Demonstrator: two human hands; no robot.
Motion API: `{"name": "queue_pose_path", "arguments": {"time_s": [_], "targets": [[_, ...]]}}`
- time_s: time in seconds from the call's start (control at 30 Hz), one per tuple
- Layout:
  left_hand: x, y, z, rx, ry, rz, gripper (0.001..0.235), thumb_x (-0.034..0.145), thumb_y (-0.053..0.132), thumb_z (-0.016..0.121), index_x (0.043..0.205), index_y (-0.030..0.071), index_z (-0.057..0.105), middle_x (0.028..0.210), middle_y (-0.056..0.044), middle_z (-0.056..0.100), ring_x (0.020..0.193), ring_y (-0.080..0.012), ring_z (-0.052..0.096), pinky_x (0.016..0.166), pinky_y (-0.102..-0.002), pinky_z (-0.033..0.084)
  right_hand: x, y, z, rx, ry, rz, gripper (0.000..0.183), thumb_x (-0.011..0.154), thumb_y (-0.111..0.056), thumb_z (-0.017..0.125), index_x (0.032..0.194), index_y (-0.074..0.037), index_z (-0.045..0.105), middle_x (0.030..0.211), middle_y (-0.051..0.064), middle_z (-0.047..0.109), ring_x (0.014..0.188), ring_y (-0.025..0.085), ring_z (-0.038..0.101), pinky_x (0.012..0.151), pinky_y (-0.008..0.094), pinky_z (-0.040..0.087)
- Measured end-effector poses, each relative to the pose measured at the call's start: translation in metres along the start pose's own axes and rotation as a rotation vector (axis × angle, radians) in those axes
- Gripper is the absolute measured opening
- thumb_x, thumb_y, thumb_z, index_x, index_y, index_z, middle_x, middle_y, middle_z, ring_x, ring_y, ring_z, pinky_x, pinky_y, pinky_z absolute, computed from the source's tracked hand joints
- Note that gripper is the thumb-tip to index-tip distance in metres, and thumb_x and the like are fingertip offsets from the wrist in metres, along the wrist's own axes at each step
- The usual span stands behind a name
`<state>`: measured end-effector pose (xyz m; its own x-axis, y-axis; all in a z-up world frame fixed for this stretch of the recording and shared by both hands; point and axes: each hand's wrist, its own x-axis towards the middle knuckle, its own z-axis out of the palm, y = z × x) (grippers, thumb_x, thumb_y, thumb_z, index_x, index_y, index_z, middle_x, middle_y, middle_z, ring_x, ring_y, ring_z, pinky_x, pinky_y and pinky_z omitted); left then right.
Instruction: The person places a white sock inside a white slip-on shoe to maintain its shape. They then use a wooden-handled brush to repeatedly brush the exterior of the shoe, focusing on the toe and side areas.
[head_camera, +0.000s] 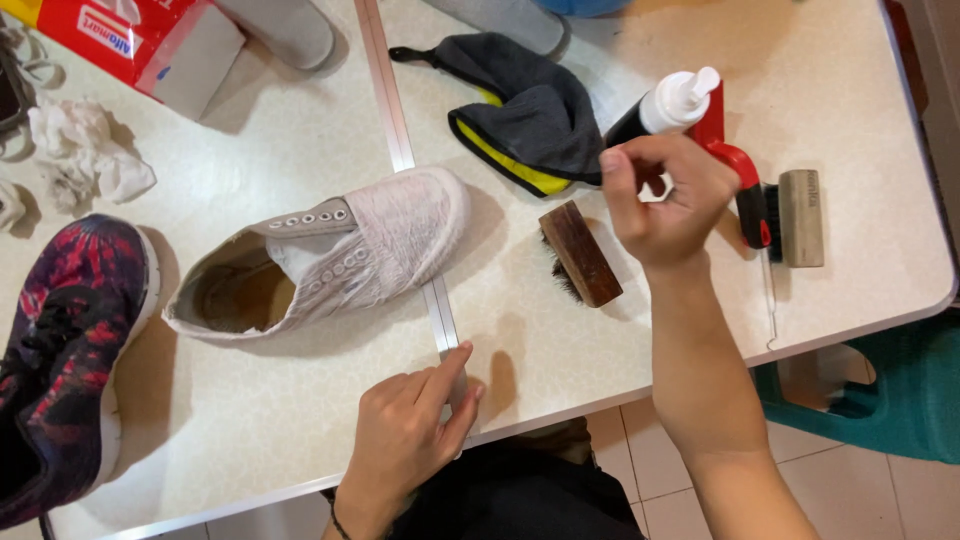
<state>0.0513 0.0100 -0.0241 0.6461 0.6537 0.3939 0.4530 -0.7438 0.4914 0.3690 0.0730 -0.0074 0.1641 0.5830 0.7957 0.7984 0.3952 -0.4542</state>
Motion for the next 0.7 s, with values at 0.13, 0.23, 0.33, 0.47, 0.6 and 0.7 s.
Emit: {"name": "queue_pose_path", "arguments": {"time_s": [0.13, 0.23, 0.33, 0.47, 0.6, 0.7], "targets": [[-0.004, -0.001, -0.005, -0.032, -0.016, -0.013, 0.035, 0.094, 0.015, 0.073, 0.127, 0.005, 0.065, 0.068, 0.004, 0.062, 0.05, -0.01, 0.052, 0.046, -0.028, 0.041, 0.004, -0.009, 0.004, 0.01, -0.138, -0.005, 0.023, 0.097, -0.008, 0.069, 0.078, 0.003, 0.074, 0.066, 0.013, 0.068, 0.051, 0.018, 0.058, 0.049, 0.028, 0.045], [-0.006, -0.005, -0.015, -0.006, 0.045, -0.034, 0.032, 0.093, 0.016, 0.074, 0.122, 0.003, 0.068, 0.066, 0.002, 0.067, 0.049, -0.0098, 0.057, 0.045, -0.026, 0.045, 0.009, -0.019, 0.007, 0.08, -0.32, 0.112, 0.015, 0.099, -0.009, 0.074, 0.089, 0.003, 0.075, 0.074, 0.01, 0.069, 0.057, 0.015, 0.057, 0.053, 0.026, 0.045], [0.0, -0.008, -0.036, -0.061, 0.094, -0.034, 0.024, 0.095, 0.014, 0.072, 0.116, 0.005, 0.069, 0.064, 0.003, 0.061, 0.048, -0.0106, 0.054, 0.045, -0.026, 0.042, 0.004, -0.017, 0.008, 0.062, -0.398, 0.108, 0.012, 0.098, -0.009, 0.077, 0.093, 0.002, 0.076, 0.073, 0.007, 0.068, 0.058, 0.013, 0.055, 0.055, 0.026, 0.044], [0.008, -0.013, -0.082, -0.141, 0.215, -0.095, 0.024, 0.094, 0.01, 0.073, 0.117, 0.004, 0.069, 0.062, 0.003, 0.06, 0.049, -0.0092, 0.053, 0.05, -0.025, 0.046, -0.004, -0.018, 0.015, 0.011, -0.51, 0.191, 0.009, 0.098, -0.008, 0.08, 0.101, -0.001, 0.077, 0.081, 0.006, 0.07, 0.064, 0.011, 0.057, 0.064, 0.025, 0.046], [0.027, -0.027, -0.129, -0.07, 0.346, -0.138, 0.018, 0.098, 0.014, 0.068, 0.11, 0.003, 0.073, 0.064, 0.003, 0.064, 0.047, -0.0063, 0.051, 0.048, -0.023, 0.043, 0.0, -0.024, 0.013, -0.017, -0.62, 0.28, 0.017, 0.096, -0.012, 0.079, 0.108, 0.0, 0.077, 0.087, 0.009, 0.074, 0.072, 0.014, 0.064, 0.07, 0.026, 0.052], [0.051, -0.051, -0.154, -0.021, 0.443, -0.172, 0.012, 0.101, 0.011, 0.067, 0.103, 0.001, 0.073, 0.062, 0.001, 0.058, 0.051, -0.0068, 0.048, 0.049, -0.023, 0.037, 0.001, -0.025, 0.011, -0.067, -0.68, 0.333, 0.02, 0.095, -0.018, 0.078, 0.108, -0.004, 0.078, 0.087, 0.006, 0.075, 0.069, 0.014, 0.063, 0.066, 0.027, 0.05]]}}
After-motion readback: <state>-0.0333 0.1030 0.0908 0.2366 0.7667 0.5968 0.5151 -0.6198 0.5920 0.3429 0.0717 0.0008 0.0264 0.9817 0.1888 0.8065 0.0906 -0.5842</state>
